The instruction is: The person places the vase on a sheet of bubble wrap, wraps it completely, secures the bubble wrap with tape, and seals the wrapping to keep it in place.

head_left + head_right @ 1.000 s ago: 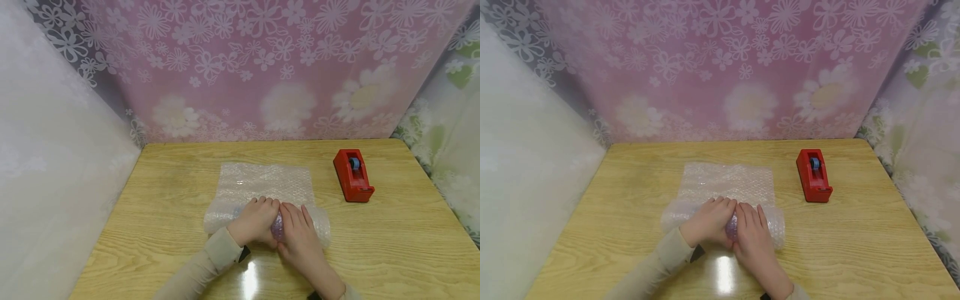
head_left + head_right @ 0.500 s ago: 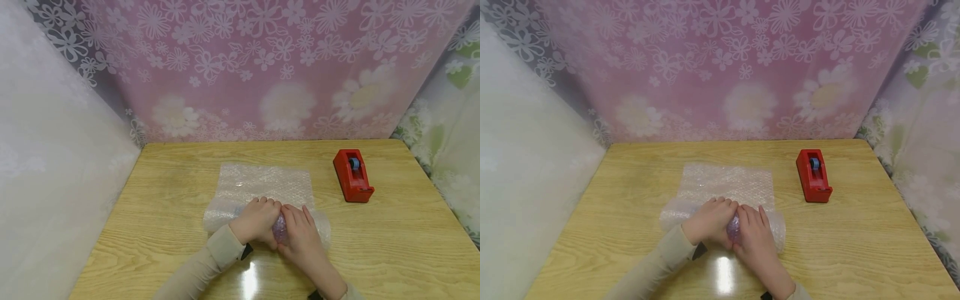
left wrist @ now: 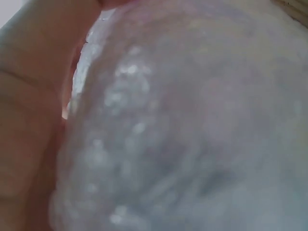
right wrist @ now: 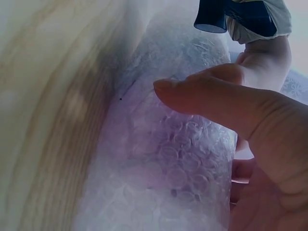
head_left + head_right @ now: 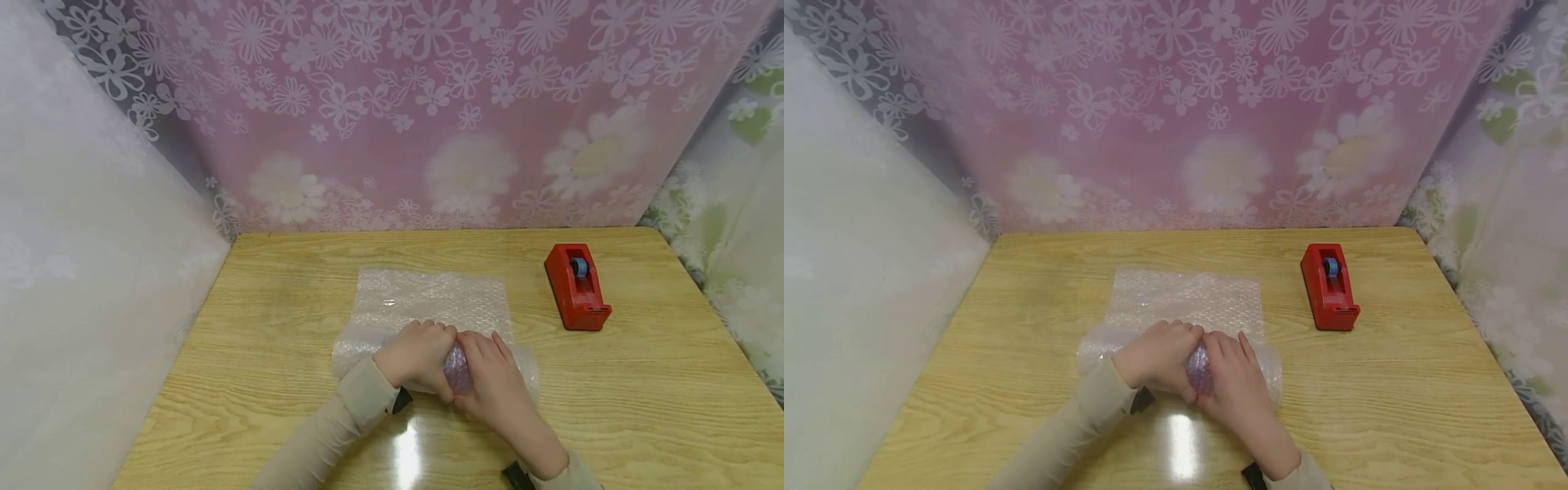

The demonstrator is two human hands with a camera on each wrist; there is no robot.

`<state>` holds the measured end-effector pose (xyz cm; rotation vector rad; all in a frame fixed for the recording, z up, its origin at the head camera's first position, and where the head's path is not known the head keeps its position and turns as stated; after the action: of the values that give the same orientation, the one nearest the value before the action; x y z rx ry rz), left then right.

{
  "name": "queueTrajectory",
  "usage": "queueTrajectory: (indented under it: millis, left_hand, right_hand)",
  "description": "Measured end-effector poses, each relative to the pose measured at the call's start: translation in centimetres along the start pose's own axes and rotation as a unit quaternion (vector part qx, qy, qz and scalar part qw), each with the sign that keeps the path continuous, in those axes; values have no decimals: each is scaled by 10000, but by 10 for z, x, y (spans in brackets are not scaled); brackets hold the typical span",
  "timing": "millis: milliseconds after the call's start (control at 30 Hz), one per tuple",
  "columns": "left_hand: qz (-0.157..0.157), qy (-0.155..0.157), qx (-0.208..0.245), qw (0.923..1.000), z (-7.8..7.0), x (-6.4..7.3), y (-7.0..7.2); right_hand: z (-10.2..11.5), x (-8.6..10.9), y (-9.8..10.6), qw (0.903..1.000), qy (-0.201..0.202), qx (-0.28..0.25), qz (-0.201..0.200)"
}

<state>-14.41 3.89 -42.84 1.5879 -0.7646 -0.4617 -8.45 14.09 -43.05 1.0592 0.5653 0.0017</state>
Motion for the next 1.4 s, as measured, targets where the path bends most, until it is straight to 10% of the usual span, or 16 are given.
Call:
queueTrajectory:
  millis: [333, 700, 1133, 1400]
  left_hand:
    - [46, 202, -10, 9998, 1, 5, 0]
    - [-864, 43, -1563, 9839, -14, 27, 6]
    - [-1536, 198, -1697, 9732, -14, 25, -9]
    - [-1406, 152, -1551, 9777, -12, 19, -6]
  right_hand:
    - [0, -3, 0, 9999, 29, 67, 155]
    - [1, -6, 1, 9996, 76, 95, 245]
    - [-3, -13, 0, 9989, -26, 34, 468]
    - [-5, -15, -1, 9977, -64, 263, 614]
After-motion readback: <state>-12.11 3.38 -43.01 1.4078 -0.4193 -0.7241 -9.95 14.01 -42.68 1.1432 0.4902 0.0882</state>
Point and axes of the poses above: each hand's wrist, its own x-axis away from the middle knuckle, its own y-axis out of the back of the hand, z = x × y, the point moved 5 cm from there along -x, towards the middle knuckle, and after that the axes turned 5 degrees about -z, right-handed, at the moved point
